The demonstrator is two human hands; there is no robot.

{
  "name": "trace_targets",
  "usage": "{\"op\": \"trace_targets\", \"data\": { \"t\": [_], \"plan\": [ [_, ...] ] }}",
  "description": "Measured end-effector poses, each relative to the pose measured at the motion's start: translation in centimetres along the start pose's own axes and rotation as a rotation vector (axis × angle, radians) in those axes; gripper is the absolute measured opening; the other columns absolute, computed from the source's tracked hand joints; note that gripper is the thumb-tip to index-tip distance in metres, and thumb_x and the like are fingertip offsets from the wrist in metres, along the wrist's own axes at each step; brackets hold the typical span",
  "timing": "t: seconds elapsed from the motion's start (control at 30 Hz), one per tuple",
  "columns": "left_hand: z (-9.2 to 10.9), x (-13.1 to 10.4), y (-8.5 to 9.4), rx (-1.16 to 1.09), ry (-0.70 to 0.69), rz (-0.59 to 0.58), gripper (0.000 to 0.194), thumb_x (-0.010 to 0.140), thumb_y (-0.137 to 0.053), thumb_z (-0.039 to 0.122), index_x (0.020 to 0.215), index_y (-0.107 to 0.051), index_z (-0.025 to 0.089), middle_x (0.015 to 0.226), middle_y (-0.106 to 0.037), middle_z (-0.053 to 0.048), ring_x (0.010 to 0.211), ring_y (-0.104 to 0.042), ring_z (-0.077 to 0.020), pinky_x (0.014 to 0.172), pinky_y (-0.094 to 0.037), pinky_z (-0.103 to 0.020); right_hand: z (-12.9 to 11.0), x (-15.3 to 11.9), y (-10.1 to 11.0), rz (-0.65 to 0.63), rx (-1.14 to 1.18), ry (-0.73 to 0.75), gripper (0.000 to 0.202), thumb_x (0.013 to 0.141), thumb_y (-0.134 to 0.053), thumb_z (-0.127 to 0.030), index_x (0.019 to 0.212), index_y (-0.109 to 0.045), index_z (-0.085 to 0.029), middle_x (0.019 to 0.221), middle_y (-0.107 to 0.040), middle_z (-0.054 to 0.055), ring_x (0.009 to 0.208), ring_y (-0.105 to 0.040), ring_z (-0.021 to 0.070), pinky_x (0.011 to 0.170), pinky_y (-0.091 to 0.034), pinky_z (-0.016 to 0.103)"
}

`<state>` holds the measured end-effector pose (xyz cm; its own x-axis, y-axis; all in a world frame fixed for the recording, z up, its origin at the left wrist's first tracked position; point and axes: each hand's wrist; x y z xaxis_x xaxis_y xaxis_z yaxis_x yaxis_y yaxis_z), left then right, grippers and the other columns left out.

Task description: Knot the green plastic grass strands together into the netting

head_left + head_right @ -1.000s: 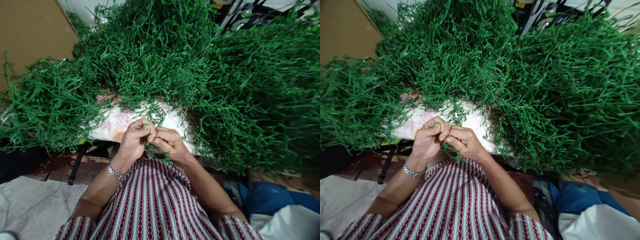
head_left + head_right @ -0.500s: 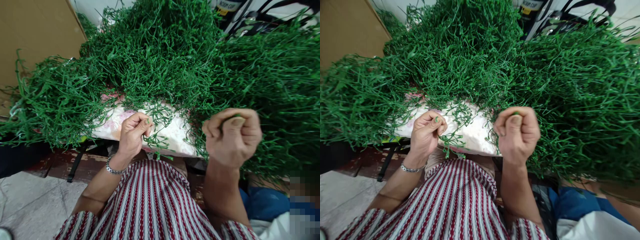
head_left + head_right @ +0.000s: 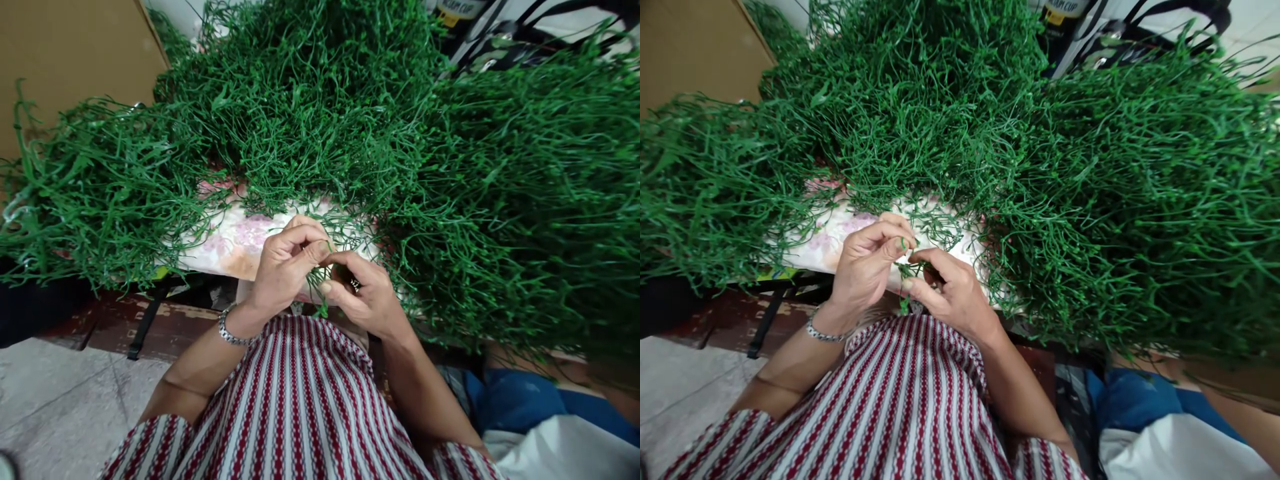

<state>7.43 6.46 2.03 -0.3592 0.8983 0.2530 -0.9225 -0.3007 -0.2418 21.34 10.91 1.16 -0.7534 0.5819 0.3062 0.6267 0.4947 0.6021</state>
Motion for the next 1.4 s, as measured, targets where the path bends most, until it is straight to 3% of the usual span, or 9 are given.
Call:
{"op": "trace_targets", "data": {
  "t": [0.17,0.33,0.43,0.63,0.8,0.97,1.13,1.27,1.4],
  "plan": [
    [0.3,-0.3,-0.1,-0.038,0.032,-0.06,0.009,0.078,-0.061,0.026,0.074,-0.067,0.02,0.083,-0.054,-0.003,0.086,-0.051,-0.0151,0.078,-0.041,-0.028,0.0,-0.3,-0.8,0.059,-0.123,-0.025,0.013,0.081,-0.052,-0.02,0.092,-0.057,-0.015,0.077,-0.059,0.004,0.069,-0.052,0.0136,0.064,-0.042,0.026],
    [0.3,-0.9,1.5,0.036,-0.019,-0.173,0.032,0.076,-0.063,0.027,0.107,-0.061,0.02,0.102,-0.058,-0.007,0.098,-0.053,-0.0199,0.087,-0.04,-0.033,0.1,-0.5,0.1,0.094,0.152,-0.07,0.015,0.08,-0.06,-0.027,0.091,-0.059,-0.016,0.079,-0.062,0.002,0.072,-0.057,0.0125,0.066,-0.045,0.024],
    [-0.1,-1.4,2.2,0.171,-0.087,-0.259,0.024,0.074,-0.064,0.019,0.097,-0.064,0.017,0.095,-0.06,-0.007,0.096,-0.053,-0.0204,0.087,-0.04,-0.035,0.0,-0.4,0.3,0.101,0.32,-0.07,0.017,0.08,-0.061,-0.031,0.087,-0.06,-0.016,0.075,-0.062,0.001,0.067,-0.057,0.0104,0.059,-0.045,0.021],
    [0.3,-2.0,2.4,0.437,-0.216,-0.205,0.009,0.073,-0.058,0.009,0.079,-0.06,0.016,0.073,-0.057,-0.003,0.079,-0.053,-0.0171,0.074,-0.042,-0.032,0.2,0.0,-0.3,0.102,0.303,0.002,0.014,0.079,-0.062,-0.022,0.091,-0.06,-0.016,0.081,-0.064,0.002,0.073,-0.059,0.0101,0.066,-0.046,0.021],
    [1.8,-2.4,2.4,0.692,-0.118,-0.205,0.011,0.073,-0.05,0.007,0.074,-0.056,0.015,0.069,-0.054,-0.001,0.07,-0.05,-0.0137,0.069,-0.039,-0.029,0.1,0.5,-0.5,0.101,0.154,0.1,0.009,0.08,-0.059,-0.015,0.089,-0.061,-0.013,0.08,-0.063,0.004,0.074,-0.058,0.0109,0.067,-0.045,0.023],
    [2.2,-2.5,2.7,0.801,-0.023,-0.354,0.01,0.079,-0.047,0.014,0.075,-0.056,0.016,0.067,-0.055,0.0,0.066,-0.05,-0.0125,0.064,-0.038,-0.026,0.0,0.7,-0.3,0.06,0.034,0.166,0.01,0.082,-0.054,-0.014,0.09,-0.059,-0.012,0.079,-0.06,0.005,0.073,-0.055,0.0126,0.065,-0.044,0.025],
    [1.9,-2.3,3.4,0.78,0.019,-0.491,0.018,0.083,-0.048,0.021,0.068,-0.056,0.015,0.063,-0.055,0.0,0.062,-0.048,-0.0107,0.062,-0.036,-0.024,0.0,0.2,-0.2,-0.093,-0.129,0.176,0.017,0.084,-0.047,-0.018,0.097,-0.054,-0.012,0.081,-0.055,0.006,0.071,-0.051,0.0138,0.062,-0.041,0.025],
    [1.7,-2.3,4.0,0.684,0.033,-0.569,0.025,0.081,-0.049,0.017,0.057,-0.052,0.014,0.054,-0.045,0.002,0.057,-0.042,-0.0089,0.057,-0.032,-0.023,0.1,0.0,-0.3,-0.173,-0.122,0.238,0.009,0.083,-0.042,-0.018,0.081,-0.05,-0.015,0.071,-0.049,0.003,0.065,-0.045,0.0127,0.058,-0.036,0.024],
    [1.4,-2.3,4.3,0.311,0.291,-0.577,0.026,0.078,-0.055,0.022,0.054,-0.054,0.012,0.05,-0.04,0.004,0.049,-0.036,-0.0063,0.049,-0.028,-0.021,0.7,0.6,-0.6,-0.254,0.126,0.289,0.021,0.085,-0.04,-0.023,0.065,-0.042,-0.017,0.062,-0.04,0.0,0.059,-0.038,0.0107,0.056,-0.03,0.024]
  ]
}}
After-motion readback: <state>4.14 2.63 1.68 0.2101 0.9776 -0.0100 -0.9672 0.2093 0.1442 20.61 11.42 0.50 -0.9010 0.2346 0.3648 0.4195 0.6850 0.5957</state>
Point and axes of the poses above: each hand's wrist, its own x-axis towards the middle knuckle, its own y-axis out of the back of the hand, z = x × y
